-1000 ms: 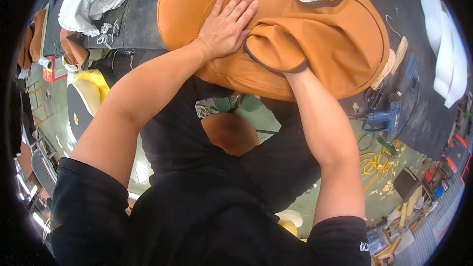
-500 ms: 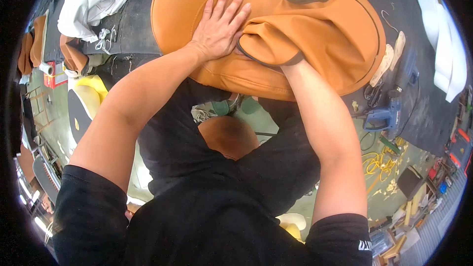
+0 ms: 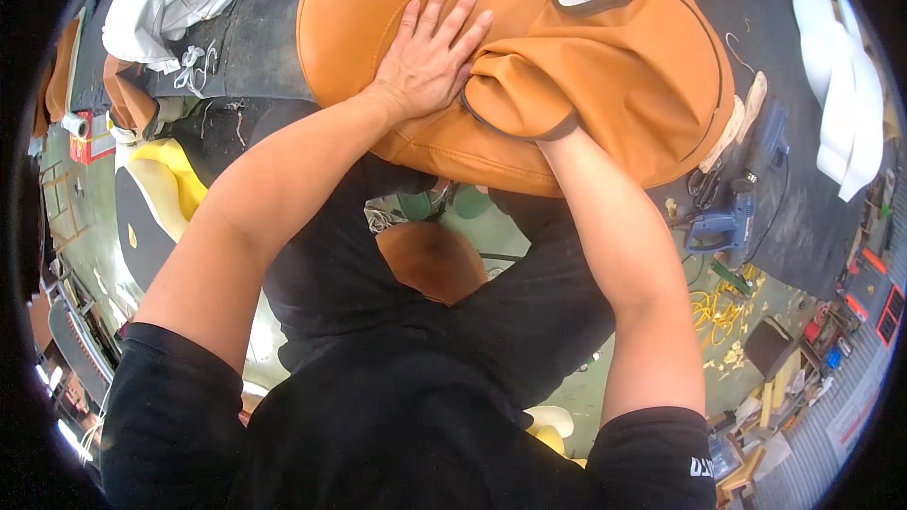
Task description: Manually fitting and smoothing a leather cover onto a foam chair seat component.
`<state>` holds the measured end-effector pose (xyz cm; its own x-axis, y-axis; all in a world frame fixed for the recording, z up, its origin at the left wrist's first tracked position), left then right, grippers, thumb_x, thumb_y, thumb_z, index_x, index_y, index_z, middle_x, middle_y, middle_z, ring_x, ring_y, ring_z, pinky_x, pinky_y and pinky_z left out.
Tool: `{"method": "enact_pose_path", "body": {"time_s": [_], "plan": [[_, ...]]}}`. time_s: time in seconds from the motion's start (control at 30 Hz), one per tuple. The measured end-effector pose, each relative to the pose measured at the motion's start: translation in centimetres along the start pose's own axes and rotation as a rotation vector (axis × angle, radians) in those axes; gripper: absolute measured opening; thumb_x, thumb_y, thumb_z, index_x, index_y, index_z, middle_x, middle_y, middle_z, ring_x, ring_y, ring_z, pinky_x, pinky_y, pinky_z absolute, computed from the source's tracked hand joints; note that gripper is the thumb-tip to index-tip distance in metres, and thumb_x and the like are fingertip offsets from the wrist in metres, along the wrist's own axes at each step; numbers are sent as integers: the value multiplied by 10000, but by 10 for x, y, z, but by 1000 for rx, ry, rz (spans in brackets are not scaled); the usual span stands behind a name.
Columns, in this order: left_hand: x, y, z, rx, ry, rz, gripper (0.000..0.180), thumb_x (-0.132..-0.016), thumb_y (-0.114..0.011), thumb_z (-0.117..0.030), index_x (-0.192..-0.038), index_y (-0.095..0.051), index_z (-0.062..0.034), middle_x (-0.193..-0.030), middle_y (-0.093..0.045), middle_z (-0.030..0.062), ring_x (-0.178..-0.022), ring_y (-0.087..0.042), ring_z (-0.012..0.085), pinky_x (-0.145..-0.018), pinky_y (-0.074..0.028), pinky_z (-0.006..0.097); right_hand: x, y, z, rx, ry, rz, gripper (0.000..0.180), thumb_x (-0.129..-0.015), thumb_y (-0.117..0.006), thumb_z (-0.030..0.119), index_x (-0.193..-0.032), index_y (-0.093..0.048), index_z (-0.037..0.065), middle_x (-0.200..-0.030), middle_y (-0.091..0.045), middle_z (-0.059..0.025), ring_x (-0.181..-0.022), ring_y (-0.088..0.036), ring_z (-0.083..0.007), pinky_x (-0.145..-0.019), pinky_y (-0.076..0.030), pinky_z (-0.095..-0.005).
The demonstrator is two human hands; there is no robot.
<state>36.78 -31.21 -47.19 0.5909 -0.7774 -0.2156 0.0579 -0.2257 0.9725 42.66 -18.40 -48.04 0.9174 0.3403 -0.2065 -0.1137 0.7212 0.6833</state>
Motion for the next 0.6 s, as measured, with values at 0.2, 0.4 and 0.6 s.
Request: {"method": "enact_pose_path", "body": {"time_s": [0.2,0.4,0.6], "plan": [[16,3,-4,25,75,-4,702,-1014,-585,-395,-1637,-370,-153,-1716,-296,150,-1583,-208,448,-1248,-207,648,17,-15,-44,-341,-90,-158,344,-906,-724,221,-1210,-697,63,-1274,-683,-168,-1170,-637,-363,-996,-517,-450],[27,2,-8,-41,112,108,685,-1051,-508,-455,-1652,-349,-168,-1737,-259,143,-1610,-154,436,-1272,-156,627,8,-9,-21,-58,-20,26,441,-886,-742,278,-1274,-677,78,-1351,-645,-158,-1250,-595,-352,-1058,-485,-436],[32,-2,-5,-93,116,171,688,-1068,-470,-478,-1672,-310,-190,-1750,-221,145,-1615,-128,443,-1273,-139,637,-6,10,14,67,118,-34,349,-871,-727,246,-1172,-713,70,-1250,-690,-153,-1157,-635,-360,-991,-509,-456]]}}
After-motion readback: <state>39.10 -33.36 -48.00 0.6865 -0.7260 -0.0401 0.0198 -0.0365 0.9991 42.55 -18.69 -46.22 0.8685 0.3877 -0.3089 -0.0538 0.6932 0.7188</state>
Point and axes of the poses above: each hand's wrist, its own x-axis away from the middle knuckle, its own y-axis out of the back of the hand, z = x × y, the point moved 7 cm from there along -x, towards the middle knuckle
